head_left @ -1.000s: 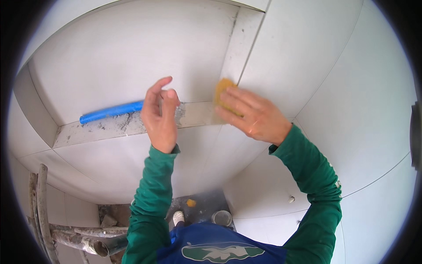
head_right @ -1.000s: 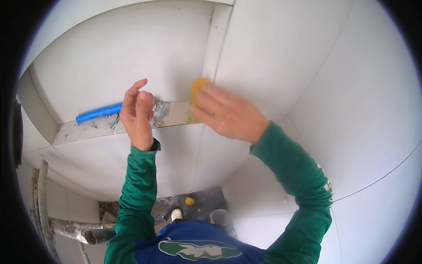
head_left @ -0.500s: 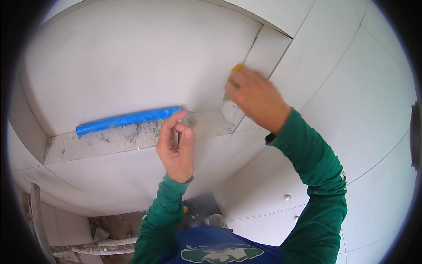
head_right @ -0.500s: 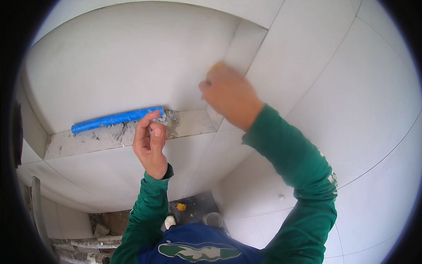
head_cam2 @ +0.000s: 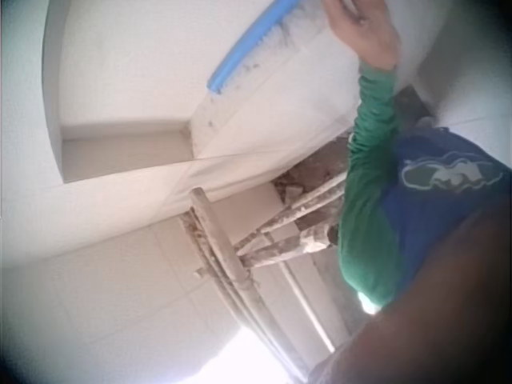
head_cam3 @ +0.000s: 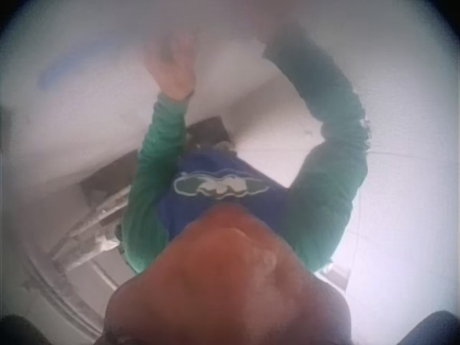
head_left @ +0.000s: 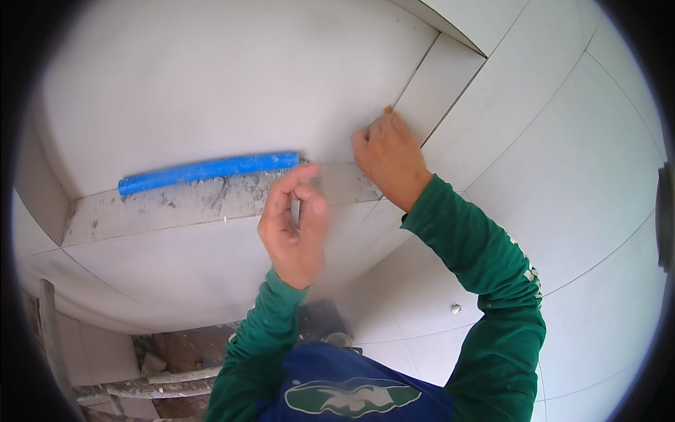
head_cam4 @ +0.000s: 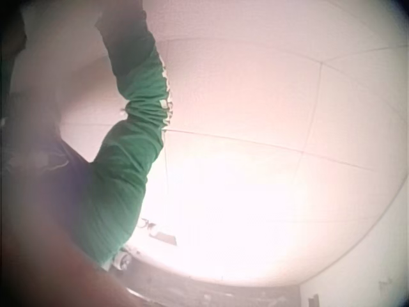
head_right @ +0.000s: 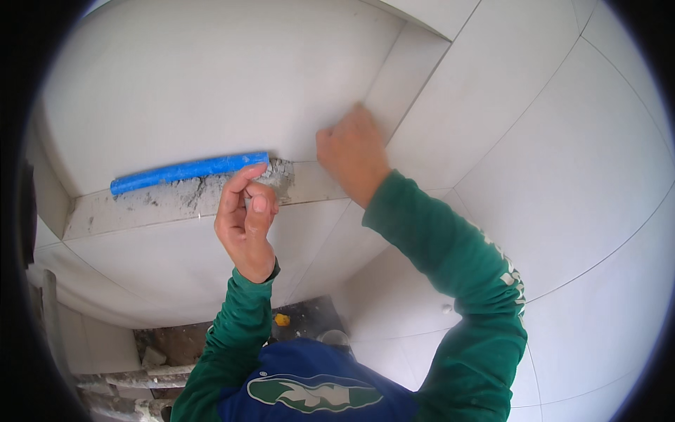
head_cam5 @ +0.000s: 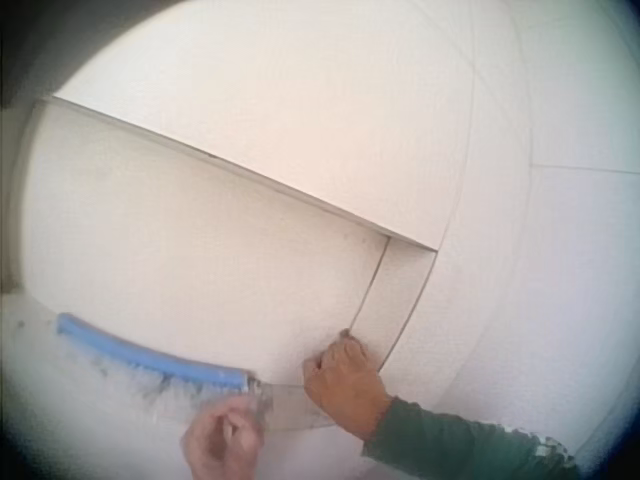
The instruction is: The person repeatedly wipes white wall tiles with a yellow sponge, dipping it into a bucket of water between passes. They also use a small tool to scrape or clean the grout lines between tiles.
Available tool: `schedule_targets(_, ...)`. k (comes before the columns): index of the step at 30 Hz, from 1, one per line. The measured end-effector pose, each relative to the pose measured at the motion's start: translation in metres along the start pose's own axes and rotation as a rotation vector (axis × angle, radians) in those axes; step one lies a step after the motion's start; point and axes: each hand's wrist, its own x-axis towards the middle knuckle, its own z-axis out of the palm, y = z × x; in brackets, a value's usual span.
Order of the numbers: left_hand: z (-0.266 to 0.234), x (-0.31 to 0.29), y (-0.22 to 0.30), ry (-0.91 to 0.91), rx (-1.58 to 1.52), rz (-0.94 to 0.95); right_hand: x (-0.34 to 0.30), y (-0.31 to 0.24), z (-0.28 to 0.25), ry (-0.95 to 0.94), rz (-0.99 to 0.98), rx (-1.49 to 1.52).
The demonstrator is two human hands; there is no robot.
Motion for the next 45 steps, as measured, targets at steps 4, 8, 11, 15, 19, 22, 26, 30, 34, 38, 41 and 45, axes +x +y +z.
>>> schedule_targets(4, -0.003, -0.004, 0.004, 0.03, -0.014, -0.033, -0.008, 0.042, -0.015, -0.012, -0.127, 0.444)
schedule_targets(8, -0.003, -0.004, -0.008, 0.068, 0.01, -0.048, 0.016, 0.096, -0.035, 0.349, -0.025, 0.064)
schedule_targets(11, -0.006, -0.006, -0.011, 0.097, 0.012, -0.079, 0.025, 0.074, -0.015, 0.286, 0.071, -0.075)
schedule_targets(15, -0.011, -0.01, 0.005, 0.153, 0.059, -0.113, 0.006, -0.017, 0.032, 0.214, 0.097, 0.03)
schedule_targets(19, -0.018, -0.02, 0.003, 0.071, 0.048, -0.066, -0.024, -0.041, 0.041, 0.08, 0.091, 0.203)
schedule_targets(22, -0.02, -0.027, 0.01, 0.098, 0.017, -0.054, -0.021, -0.027, 0.028, -0.075, 0.041, 0.337)
schedule_targets(26, -0.022, -0.038, 0.023, 0.074, 0.071, -0.098, -0.012, -0.018, 0.018, -0.184, 0.032, 0.629)
schedule_targets(30, -0.014, -0.053, 0.026, 0.053, 0.07, -0.11, -0.012, -0.001, 0.002, -0.086, 0.055, 0.919)
schedule_targets(34, -0.011, -0.077, 0.007, 0.028, 0.09, -0.207, -0.04, 0.009, -0.041, 0.08, 0.134, 1.139)
schedule_targets(38, -0.011, -0.138, -0.02, -0.016, 0.095, -0.416, -0.111, -0.009, -0.067, 0.183, 0.292, 1.288)
schedule_targets(41, -0.003, -0.18, -0.029, -0.2, 0.291, -0.592, -0.18, -0.049, -0.055, 0.134, 0.63, 1.566)
schedule_targets(45, 0.016, -0.23, -0.033, -0.353, 0.586, -0.748, -0.259, -0.153, -0.015, 0.247, 1.33, 2.315)
